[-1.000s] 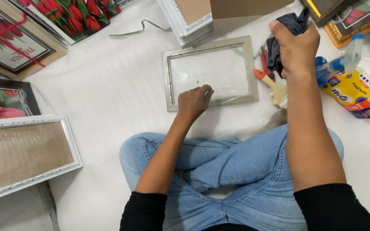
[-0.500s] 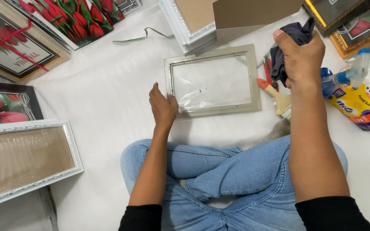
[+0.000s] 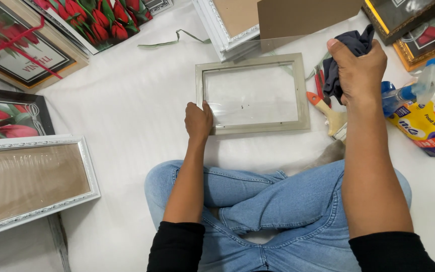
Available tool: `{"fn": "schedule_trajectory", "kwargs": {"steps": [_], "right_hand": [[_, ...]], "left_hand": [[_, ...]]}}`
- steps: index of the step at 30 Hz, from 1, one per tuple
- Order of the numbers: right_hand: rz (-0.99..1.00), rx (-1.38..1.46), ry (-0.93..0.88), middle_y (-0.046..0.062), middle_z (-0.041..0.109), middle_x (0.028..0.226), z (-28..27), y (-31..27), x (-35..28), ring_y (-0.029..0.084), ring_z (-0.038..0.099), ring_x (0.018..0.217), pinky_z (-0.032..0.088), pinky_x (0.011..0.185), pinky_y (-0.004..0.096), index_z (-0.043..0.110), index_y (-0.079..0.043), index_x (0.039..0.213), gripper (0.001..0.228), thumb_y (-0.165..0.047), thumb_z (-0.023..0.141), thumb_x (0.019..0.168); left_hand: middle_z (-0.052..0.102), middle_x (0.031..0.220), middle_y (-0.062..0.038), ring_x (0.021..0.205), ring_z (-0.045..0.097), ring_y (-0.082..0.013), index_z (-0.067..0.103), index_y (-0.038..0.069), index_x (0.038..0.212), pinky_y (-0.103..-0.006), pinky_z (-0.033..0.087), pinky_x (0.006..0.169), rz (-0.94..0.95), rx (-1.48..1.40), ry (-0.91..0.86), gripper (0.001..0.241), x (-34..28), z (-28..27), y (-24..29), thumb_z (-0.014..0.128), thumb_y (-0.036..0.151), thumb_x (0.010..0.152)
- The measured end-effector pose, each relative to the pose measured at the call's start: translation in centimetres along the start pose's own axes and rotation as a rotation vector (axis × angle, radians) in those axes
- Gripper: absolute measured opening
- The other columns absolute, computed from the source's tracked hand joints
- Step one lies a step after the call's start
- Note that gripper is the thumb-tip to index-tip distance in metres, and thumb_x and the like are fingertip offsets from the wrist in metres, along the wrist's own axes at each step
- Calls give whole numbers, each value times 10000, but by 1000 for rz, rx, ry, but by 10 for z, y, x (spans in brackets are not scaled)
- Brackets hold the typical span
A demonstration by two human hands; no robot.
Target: Cleaning a glass pane and a picture frame using a brush, spray cleaner, and a cloth.
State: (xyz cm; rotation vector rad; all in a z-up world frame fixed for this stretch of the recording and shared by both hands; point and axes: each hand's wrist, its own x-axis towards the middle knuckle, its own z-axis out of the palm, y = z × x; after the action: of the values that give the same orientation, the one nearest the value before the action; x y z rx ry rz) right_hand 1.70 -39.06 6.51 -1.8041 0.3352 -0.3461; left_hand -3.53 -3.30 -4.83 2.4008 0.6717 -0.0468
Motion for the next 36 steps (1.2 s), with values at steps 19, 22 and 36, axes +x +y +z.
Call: {"fn": "schedule_trajectory", "kwargs": {"steps": [19,22,36], "right_hand": [[92,12,-14,23,670,893,11,-9,-3,63,631,687,574,589,201,609,-48,1045,307,-253,818,950],[88,-87,-34,46,683,919,11,-11,-4,66,667,692,595,570,192,614,-30,1085,331,-267,811,964],[197,-199,-127,53,686,917,29,6,-1,102,650,701,551,582,229,639,-27,1117,365,-329,780,969]], "left_hand": [[620,891,-248,770,616,-338,519,-117,1042,-446,540,763,-126,28,123,444,50,-143,-156,462,323,1043],[607,839,-226,743,590,-321,504,-95,1008,-427,528,760,-88,36,197,418,59,-138,-185,485,320,1050],[581,1382,-331,1022,701,-448,456,-25,1467,-454,619,785,-207,-1208,-698,1051,-22,-95,56,497,730,737]]}}
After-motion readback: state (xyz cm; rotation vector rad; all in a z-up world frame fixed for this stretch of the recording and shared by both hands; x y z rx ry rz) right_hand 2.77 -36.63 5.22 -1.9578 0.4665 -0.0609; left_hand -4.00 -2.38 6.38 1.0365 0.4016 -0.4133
